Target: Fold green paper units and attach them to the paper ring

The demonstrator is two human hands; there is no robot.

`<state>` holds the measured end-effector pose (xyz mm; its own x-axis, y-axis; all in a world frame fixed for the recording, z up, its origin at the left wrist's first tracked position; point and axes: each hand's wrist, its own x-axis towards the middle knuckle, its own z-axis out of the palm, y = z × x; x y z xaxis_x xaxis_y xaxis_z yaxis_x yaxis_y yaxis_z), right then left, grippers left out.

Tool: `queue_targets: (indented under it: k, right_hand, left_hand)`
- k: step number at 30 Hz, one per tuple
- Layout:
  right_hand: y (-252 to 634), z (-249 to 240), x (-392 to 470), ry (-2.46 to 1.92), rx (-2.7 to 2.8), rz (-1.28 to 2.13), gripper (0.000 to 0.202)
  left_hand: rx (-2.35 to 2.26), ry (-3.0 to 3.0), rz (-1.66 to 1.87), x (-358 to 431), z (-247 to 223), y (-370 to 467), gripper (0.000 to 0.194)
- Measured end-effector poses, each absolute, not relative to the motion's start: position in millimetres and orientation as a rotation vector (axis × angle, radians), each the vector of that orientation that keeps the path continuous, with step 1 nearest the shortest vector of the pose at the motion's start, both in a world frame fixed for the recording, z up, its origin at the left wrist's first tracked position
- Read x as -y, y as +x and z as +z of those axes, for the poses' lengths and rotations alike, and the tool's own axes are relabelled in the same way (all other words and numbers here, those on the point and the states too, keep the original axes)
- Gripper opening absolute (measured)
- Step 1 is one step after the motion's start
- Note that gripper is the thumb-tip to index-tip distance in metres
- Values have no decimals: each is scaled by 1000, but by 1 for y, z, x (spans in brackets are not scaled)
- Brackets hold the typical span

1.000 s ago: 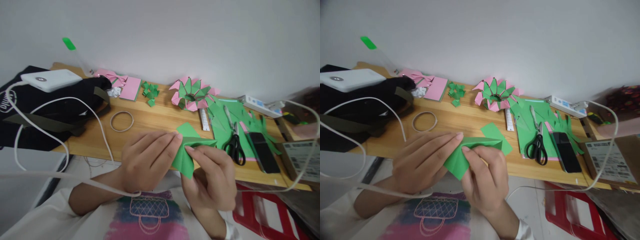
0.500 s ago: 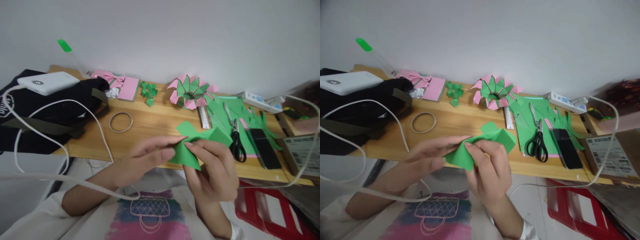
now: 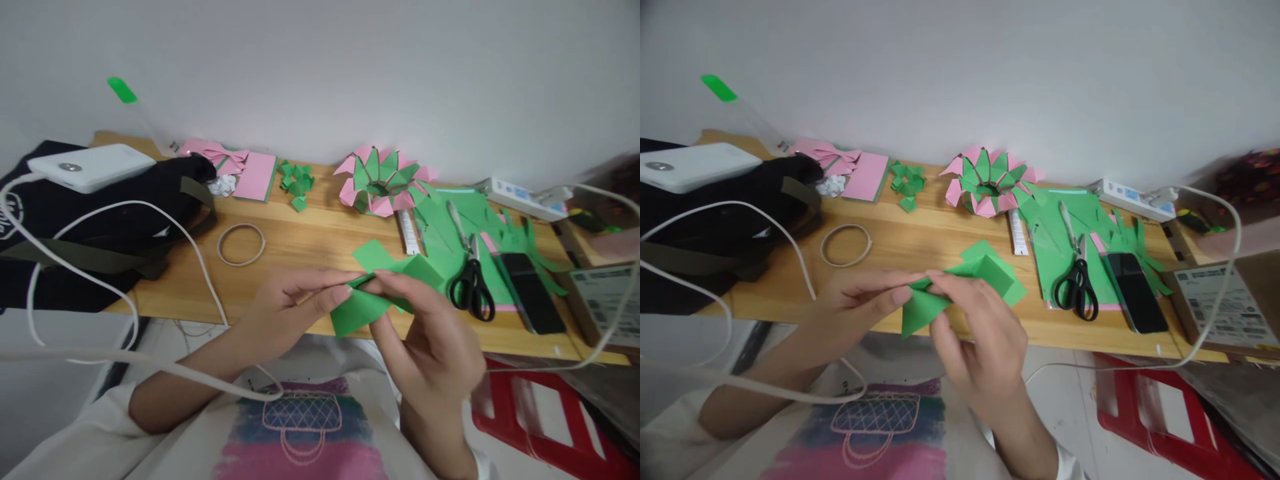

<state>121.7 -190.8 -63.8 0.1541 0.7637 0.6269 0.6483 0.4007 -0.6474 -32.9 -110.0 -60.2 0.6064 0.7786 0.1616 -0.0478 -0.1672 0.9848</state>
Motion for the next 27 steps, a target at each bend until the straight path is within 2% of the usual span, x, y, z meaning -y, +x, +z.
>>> queue_targets:
  k: [8,11,15,21,27]
  right_hand:
    - [120,-57,190,-1444,1533,99,22]
    - [118,-56,191,-1505,1544,69,23]
    - [125,-53,195,-1605,1493,-80,35]
    - [142,-51,195,-1553,1430,481,30]
    - [141,-50,193,-1515,1457,489,22]
  left_hand:
    - [-717,1463,848,108,-64,-30,12]
    - [-739,1438,864,107,-67,-28,11]
    - [-775,1440,882,105,-69,-28,14]
    - [-797,1469,873,105,-70,-30,18]
    - [-751,1456,745,105,-67,-31,13]
